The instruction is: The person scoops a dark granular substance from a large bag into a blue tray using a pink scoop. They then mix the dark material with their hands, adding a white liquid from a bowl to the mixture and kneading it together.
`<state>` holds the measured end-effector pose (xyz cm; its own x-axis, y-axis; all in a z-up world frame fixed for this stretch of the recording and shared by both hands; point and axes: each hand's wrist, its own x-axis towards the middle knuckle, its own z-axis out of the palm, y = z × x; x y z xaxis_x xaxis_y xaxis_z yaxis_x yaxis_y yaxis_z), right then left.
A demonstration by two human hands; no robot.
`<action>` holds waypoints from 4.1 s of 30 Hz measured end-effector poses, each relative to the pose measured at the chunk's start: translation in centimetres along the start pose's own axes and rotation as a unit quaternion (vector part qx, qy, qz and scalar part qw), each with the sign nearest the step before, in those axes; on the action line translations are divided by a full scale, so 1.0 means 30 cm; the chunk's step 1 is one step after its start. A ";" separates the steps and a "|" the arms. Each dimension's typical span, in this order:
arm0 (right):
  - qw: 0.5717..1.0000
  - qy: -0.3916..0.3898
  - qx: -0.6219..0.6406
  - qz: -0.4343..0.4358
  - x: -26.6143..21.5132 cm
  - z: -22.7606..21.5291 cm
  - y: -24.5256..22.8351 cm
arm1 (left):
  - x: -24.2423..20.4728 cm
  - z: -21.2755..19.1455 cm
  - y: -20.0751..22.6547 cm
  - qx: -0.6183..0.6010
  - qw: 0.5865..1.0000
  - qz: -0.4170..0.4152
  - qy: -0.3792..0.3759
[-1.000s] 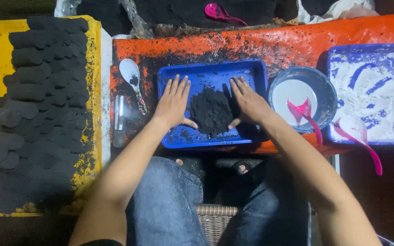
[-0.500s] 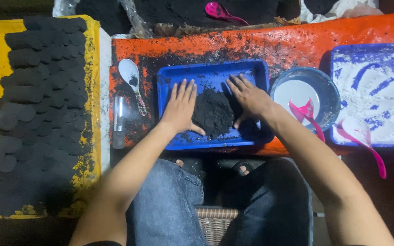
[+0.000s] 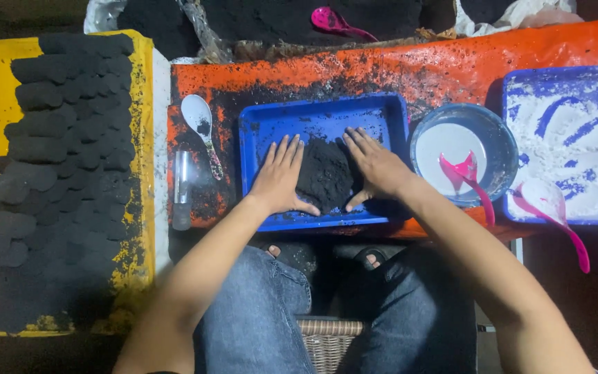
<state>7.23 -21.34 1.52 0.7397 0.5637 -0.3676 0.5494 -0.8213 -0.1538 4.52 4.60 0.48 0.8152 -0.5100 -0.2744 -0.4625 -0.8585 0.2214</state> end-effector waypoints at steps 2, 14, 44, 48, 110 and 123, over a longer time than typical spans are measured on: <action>1.000 0.011 0.001 0.003 0.021 0.038 0.001 | 0.011 0.007 0.010 -0.007 1.000 -0.002 0.005; 0.997 0.044 0.069 0.004 0.018 0.074 -0.042 | 0.009 0.047 0.041 -0.063 0.997 -0.022 0.044; 0.923 0.092 0.352 0.127 -0.132 -0.019 -0.210 | -0.079 0.062 0.132 -0.419 0.899 -0.057 0.111; 0.944 0.111 0.299 0.087 -0.080 0.025 -0.193 | -0.025 0.081 0.083 -0.427 0.889 -0.046 0.158; 0.926 0.328 0.184 0.045 0.145 0.197 -0.074 | 0.099 0.152 0.067 -0.283 0.932 -0.045 0.223; 0.911 0.333 0.239 0.039 0.134 0.174 -0.084 | 0.117 0.140 0.068 -0.307 0.926 -0.030 0.220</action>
<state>6.81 -17.47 -4.36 0.9287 0.2995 0.2188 0.3704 -0.7166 -0.5910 4.96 0.83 -3.96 0.9585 -0.2749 0.0749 -0.2372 -0.6241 0.7445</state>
